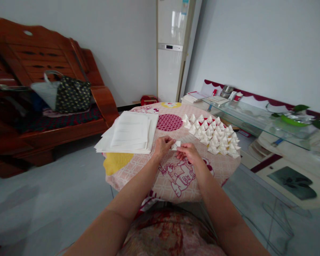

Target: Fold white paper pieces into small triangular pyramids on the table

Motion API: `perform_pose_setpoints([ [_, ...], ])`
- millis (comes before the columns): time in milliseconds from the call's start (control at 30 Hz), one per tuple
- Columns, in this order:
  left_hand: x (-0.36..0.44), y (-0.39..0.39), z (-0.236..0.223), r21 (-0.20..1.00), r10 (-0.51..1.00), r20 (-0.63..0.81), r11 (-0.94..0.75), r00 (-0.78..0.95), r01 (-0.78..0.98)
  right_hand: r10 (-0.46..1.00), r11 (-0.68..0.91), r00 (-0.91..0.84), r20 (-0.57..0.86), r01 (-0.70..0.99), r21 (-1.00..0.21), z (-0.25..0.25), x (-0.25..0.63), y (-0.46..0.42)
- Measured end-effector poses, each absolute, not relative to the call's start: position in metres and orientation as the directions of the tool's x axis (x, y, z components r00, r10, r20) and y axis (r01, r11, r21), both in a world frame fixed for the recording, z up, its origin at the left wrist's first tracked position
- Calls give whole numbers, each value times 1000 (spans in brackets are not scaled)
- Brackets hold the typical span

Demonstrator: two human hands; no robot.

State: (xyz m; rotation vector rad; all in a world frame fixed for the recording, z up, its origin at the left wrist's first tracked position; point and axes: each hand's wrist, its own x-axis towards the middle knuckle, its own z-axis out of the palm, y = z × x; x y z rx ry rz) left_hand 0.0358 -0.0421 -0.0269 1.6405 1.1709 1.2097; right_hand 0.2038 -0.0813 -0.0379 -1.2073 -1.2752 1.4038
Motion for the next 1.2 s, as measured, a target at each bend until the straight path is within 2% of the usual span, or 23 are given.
perform_pose_setpoints([
  [300, 35, -41, -30, 914, 946, 289, -318, 144, 252, 981, -111, -159, -115, 32, -993, -36, 202, -82],
  [433, 35, -37, -36, 948, 960, 215, -250, 181, 197, 990, -107, -88, -109, 35, -994, -34, 199, -83],
  [600, 38, -37, -38, 996, 943, 57, -75, 329, 42, 998, -62, -11, -62, 14, -998, -33, 197, -83],
  [767, 39, -39, -35, 1000, 926, 23, -15, 376, -23, 999, -41, -9, -41, 15, -999, -34, 197, -82],
  [867, 39, -38, -37, 999, 918, 37, -33, 396, -17, 999, -39, -22, -40, 27, -999, -33, 198, -82],
  [1033, 37, -34, -41, 991, 934, 118, -132, 336, 17, 995, -48, -85, -48, 0, -999, -35, 199, -82],
  [1200, 37, -36, -37, 987, 933, 159, -163, 322, -16, 984, -64, -168, -63, -2, -998, -39, 202, -81],
])
